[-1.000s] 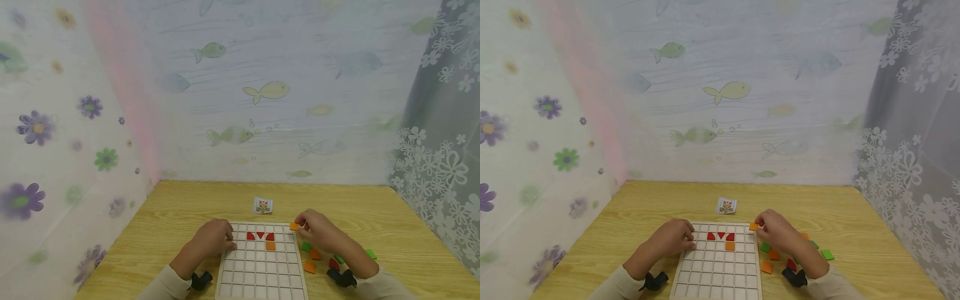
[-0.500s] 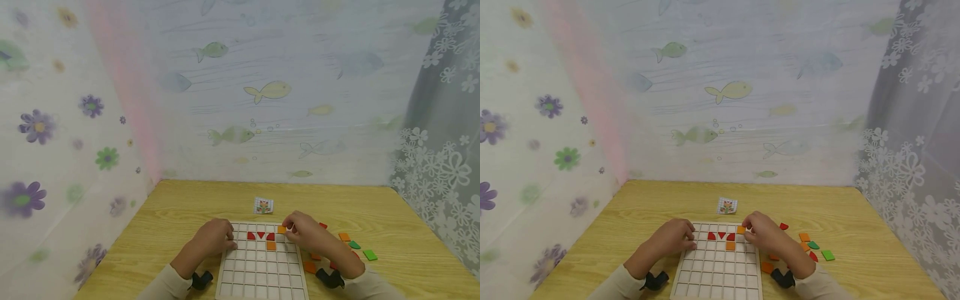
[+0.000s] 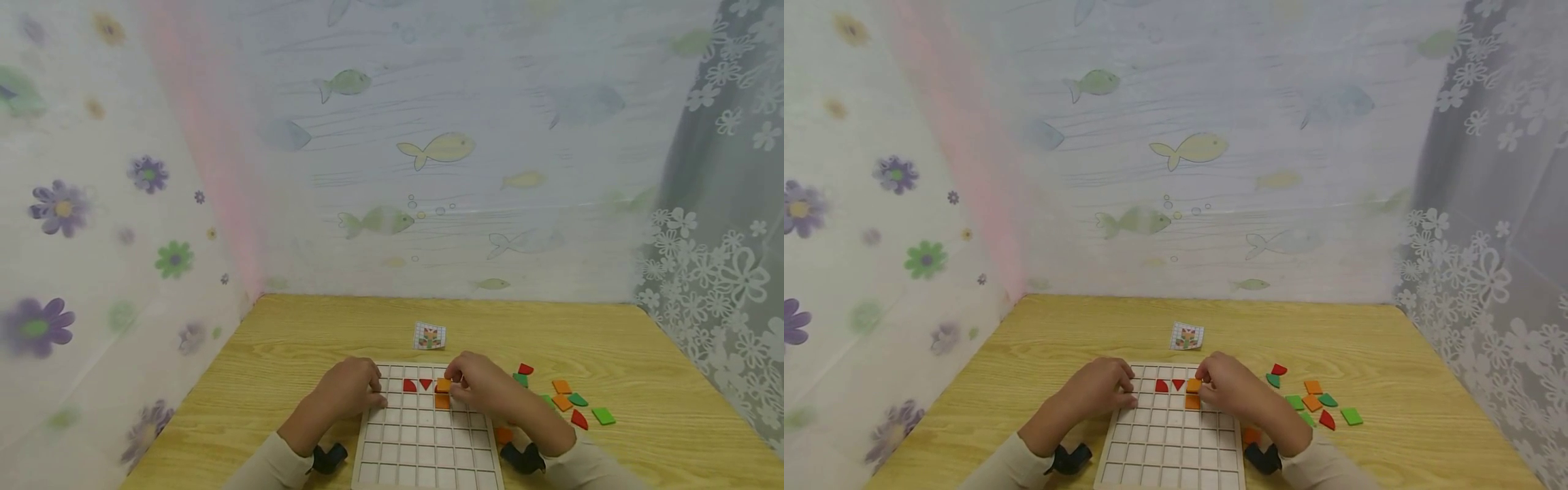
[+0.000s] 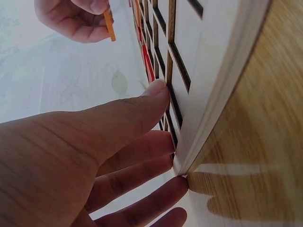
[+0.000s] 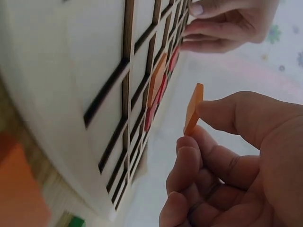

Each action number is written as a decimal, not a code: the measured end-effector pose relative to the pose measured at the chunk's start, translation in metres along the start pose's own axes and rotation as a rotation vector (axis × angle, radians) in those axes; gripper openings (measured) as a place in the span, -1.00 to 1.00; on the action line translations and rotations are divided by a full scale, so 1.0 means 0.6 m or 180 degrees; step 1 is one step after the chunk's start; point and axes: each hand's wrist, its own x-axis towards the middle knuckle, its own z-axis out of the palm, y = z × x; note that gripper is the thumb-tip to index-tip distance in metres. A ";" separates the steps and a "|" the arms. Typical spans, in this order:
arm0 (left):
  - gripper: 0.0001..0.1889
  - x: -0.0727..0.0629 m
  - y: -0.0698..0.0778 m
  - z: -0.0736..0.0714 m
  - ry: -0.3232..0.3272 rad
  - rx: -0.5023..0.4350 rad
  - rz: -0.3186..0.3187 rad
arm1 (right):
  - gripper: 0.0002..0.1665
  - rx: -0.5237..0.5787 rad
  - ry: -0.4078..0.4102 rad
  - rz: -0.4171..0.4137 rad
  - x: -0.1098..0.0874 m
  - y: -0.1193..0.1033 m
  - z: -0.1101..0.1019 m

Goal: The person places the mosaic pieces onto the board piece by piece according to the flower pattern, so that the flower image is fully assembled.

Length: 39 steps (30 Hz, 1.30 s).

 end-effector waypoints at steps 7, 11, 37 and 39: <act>-0.81 -0.002 0.002 -0.003 0.0003 -0.0045 0.0015 | -0.84 0.0119 -0.0130 0.0033 0.009 -0.008 0.013; -0.81 -0.003 0.002 -0.003 0.0015 -0.0048 0.0040 | -0.85 0.0049 -0.0147 -0.0075 0.013 -0.012 0.019; -0.80 -0.005 0.004 -0.002 0.0031 -0.0030 0.0035 | -0.87 -0.0357 -0.0191 -0.0129 0.024 -0.030 0.040; -0.80 -0.005 0.004 -0.002 0.0025 -0.0030 0.0031 | -0.87 -0.0384 -0.0185 -0.0126 0.025 -0.031 0.041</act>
